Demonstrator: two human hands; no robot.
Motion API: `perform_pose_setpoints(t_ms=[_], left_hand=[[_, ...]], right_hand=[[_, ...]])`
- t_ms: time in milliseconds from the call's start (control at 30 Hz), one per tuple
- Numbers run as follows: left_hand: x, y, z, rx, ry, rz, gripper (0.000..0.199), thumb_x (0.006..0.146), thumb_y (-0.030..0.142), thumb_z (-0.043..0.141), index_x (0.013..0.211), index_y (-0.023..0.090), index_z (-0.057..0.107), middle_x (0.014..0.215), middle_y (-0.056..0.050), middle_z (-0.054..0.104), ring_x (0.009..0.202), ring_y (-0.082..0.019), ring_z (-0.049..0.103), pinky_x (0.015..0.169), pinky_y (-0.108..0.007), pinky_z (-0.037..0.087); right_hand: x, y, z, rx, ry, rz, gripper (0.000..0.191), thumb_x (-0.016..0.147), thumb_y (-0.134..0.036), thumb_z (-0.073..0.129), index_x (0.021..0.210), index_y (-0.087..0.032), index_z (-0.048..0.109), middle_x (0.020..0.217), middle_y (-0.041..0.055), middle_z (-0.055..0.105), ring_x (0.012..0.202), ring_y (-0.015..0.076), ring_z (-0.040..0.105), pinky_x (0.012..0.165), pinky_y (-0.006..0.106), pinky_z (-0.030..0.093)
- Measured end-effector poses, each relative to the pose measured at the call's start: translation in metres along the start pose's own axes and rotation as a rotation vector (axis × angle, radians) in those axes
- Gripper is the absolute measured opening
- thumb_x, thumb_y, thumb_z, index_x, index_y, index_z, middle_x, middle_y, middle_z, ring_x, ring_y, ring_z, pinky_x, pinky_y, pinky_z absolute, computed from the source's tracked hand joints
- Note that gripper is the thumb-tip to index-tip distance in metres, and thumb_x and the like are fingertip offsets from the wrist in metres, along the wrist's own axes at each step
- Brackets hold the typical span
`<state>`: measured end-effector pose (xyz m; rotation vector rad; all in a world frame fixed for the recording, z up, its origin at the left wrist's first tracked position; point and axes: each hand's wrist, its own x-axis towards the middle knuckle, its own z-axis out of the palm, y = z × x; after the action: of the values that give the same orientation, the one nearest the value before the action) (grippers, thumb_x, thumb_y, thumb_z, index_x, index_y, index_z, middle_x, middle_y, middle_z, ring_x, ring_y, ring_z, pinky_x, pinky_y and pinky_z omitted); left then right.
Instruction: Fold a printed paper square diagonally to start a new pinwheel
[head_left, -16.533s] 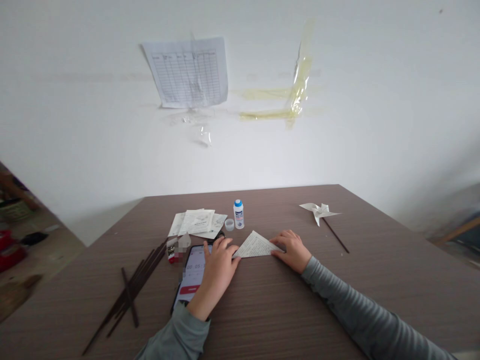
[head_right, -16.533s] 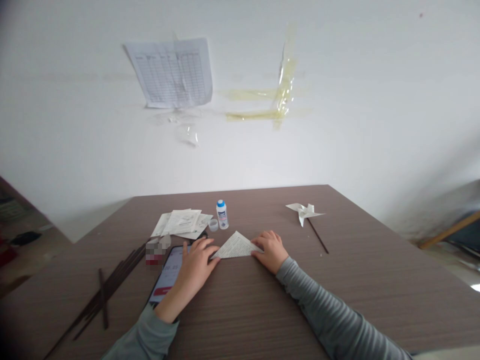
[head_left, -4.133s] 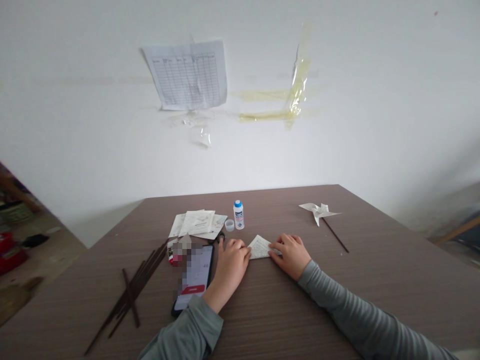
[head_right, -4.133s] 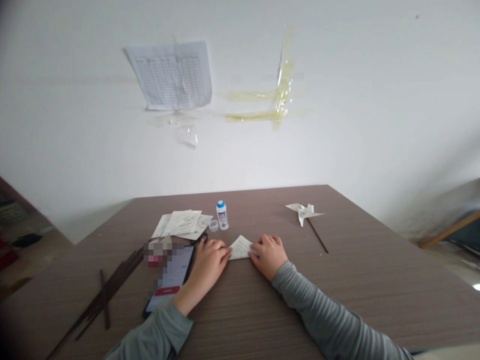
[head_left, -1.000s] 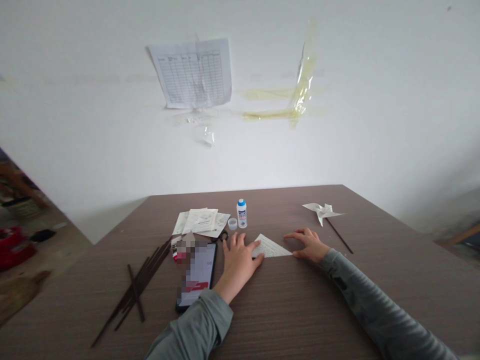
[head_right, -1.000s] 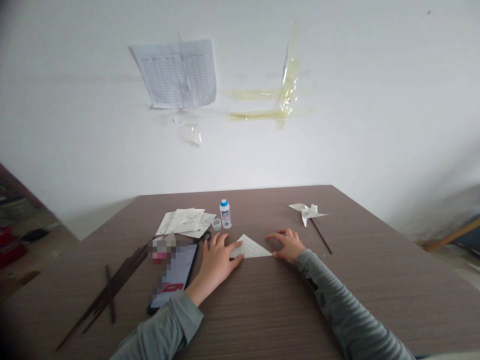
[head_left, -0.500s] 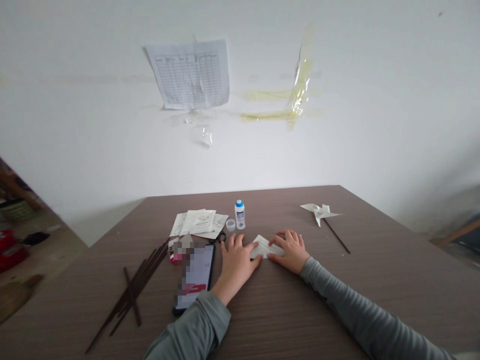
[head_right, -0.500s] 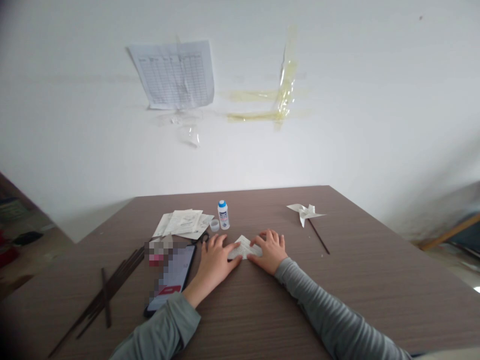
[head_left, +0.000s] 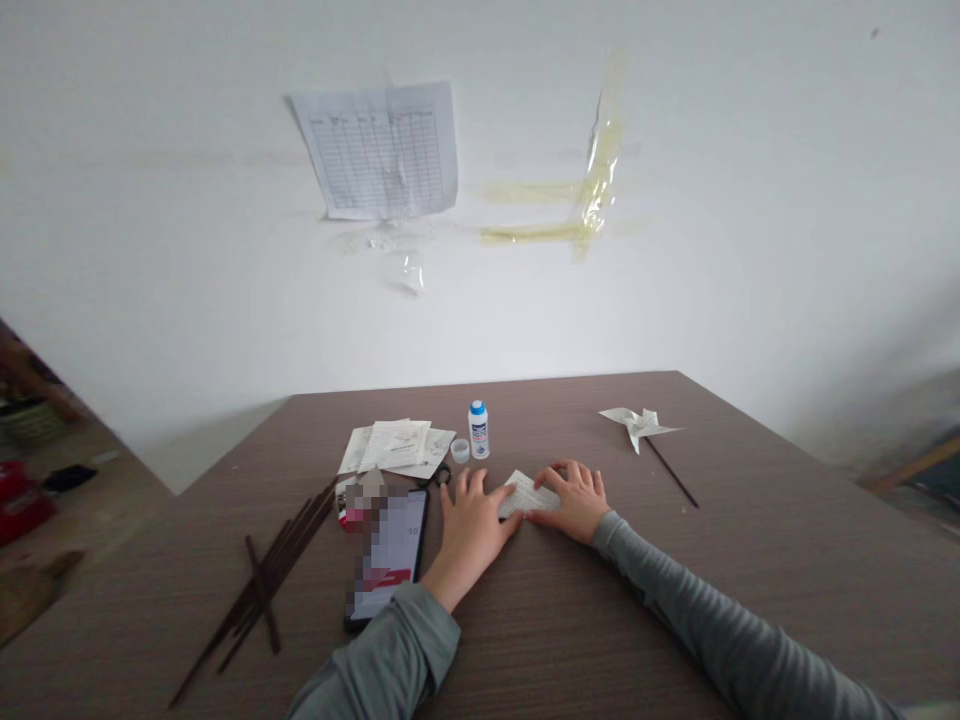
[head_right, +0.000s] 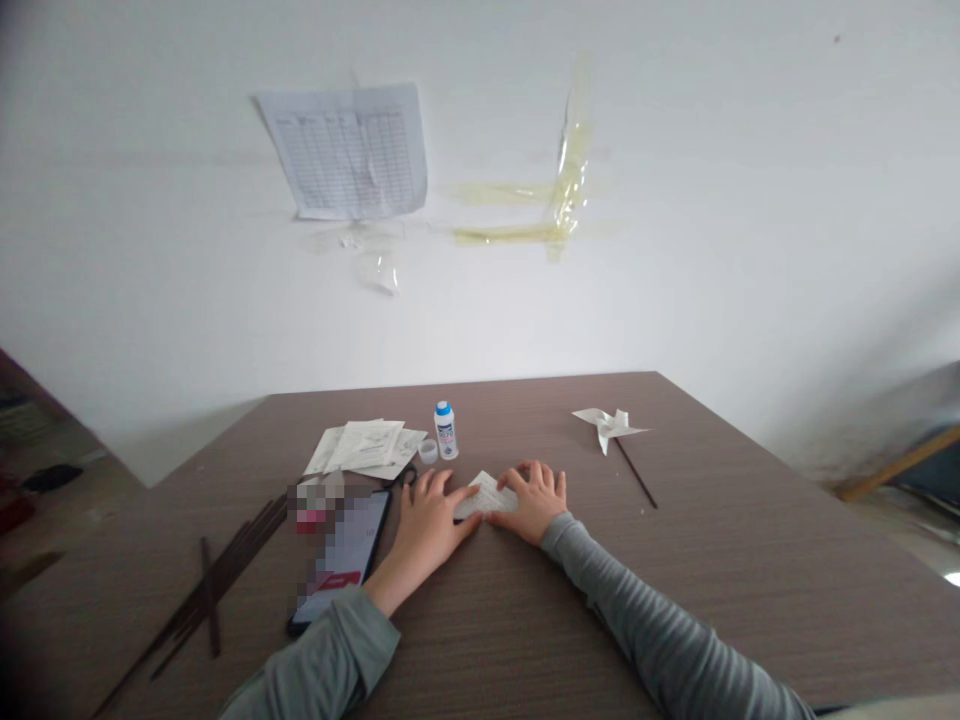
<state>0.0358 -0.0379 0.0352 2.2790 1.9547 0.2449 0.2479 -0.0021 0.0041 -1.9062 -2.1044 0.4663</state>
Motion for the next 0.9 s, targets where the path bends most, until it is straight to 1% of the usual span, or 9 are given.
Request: perform_pose_setpoints(t_ms=[167,333,367,467,500,600,733,800,900], left_hand=[[-0.001,0.000,-0.001,-0.003,-0.002,-0.004,0.051,0.121,0.048,0.083,0.171,0.043,0.090,0.191,-0.015,0.074,0.185,-0.052,0.055,0.154,-0.084,0.042],[-0.001,0.001,-0.003,-0.018,-0.009,-0.017,0.050,0.121,0.047,0.083,0.170,0.044,0.091,0.192,-0.015,0.073,0.187,-0.052,0.054,0.156,-0.084,0.040],[-0.001,0.001,-0.003,-0.021,-0.009,-0.019,0.050,0.120,0.046,0.084,0.170,0.044,0.091,0.192,-0.015,0.073,0.187,-0.052,0.054,0.156,-0.084,0.039],[-0.001,0.001,-0.003,-0.029,-0.008,-0.021,0.050,0.120,0.046,0.085,0.170,0.043,0.091,0.192,-0.015,0.073,0.187,-0.053,0.054,0.156,-0.085,0.039],[-0.001,0.001,-0.003,-0.029,-0.005,-0.020,0.050,0.120,0.046,0.085,0.170,0.043,0.091,0.191,-0.015,0.074,0.187,-0.053,0.054,0.155,-0.085,0.039],[-0.001,0.001,-0.003,-0.022,-0.005,-0.017,0.051,0.120,0.046,0.085,0.170,0.043,0.091,0.190,-0.015,0.075,0.187,-0.052,0.054,0.155,-0.086,0.041],[-0.001,0.001,-0.004,-0.026,-0.008,-0.024,0.050,0.121,0.045,0.085,0.170,0.043,0.091,0.192,-0.015,0.073,0.188,-0.052,0.053,0.155,-0.085,0.040],[-0.001,0.001,-0.004,-0.038,-0.008,-0.020,0.050,0.121,0.044,0.085,0.170,0.043,0.091,0.192,-0.016,0.073,0.188,-0.052,0.053,0.156,-0.085,0.040],[-0.002,0.001,-0.003,-0.044,-0.006,-0.017,0.050,0.120,0.044,0.086,0.170,0.042,0.091,0.192,-0.016,0.073,0.188,-0.053,0.053,0.156,-0.086,0.039]], right_hand=[[0.004,0.002,-0.006,0.022,-0.040,0.037,0.051,0.099,-0.049,0.105,0.149,-0.048,0.093,0.178,0.0085,0.073,0.181,0.0527,0.056,0.155,0.079,0.034],[0.009,0.017,-0.014,0.026,-0.079,0.043,0.058,0.095,-0.042,0.104,0.152,-0.049,0.094,0.183,0.0070,0.071,0.182,0.0493,0.056,0.154,0.069,0.042],[0.010,0.021,-0.014,0.022,-0.084,0.050,0.059,0.095,-0.040,0.104,0.152,-0.049,0.094,0.184,0.0063,0.070,0.184,0.0493,0.055,0.154,0.068,0.042],[0.017,0.036,-0.010,-0.010,-0.065,0.085,0.063,0.091,-0.037,0.103,0.151,-0.052,0.094,0.183,0.0033,0.070,0.186,0.0504,0.051,0.155,0.071,0.038],[0.020,0.041,-0.007,-0.026,-0.046,0.106,0.065,0.088,-0.035,0.104,0.150,-0.052,0.095,0.182,0.0026,0.071,0.186,0.0506,0.051,0.155,0.071,0.037],[0.027,0.059,-0.001,-0.030,-0.039,0.090,0.068,0.086,-0.032,0.102,0.150,-0.053,0.095,0.184,0.0019,0.070,0.184,0.0496,0.053,0.156,0.069,0.037],[0.032,0.077,0.000,-0.011,-0.037,0.087,0.070,0.081,-0.024,0.102,0.146,-0.051,0.099,0.184,0.0027,0.073,0.182,0.0514,0.057,0.154,0.066,0.044],[0.034,0.082,-0.003,-0.004,-0.048,0.076,0.070,0.080,-0.021,0.101,0.144,-0.051,0.100,0.186,0.0023,0.073,0.182,0.0520,0.057,0.153,0.066,0.047],[0.035,0.085,-0.009,-0.012,-0.096,0.069,0.075,0.080,-0.018,0.097,0.147,-0.052,0.099,0.192,-0.0003,0.069,0.184,0.0517,0.055,0.152,0.067,0.048]])
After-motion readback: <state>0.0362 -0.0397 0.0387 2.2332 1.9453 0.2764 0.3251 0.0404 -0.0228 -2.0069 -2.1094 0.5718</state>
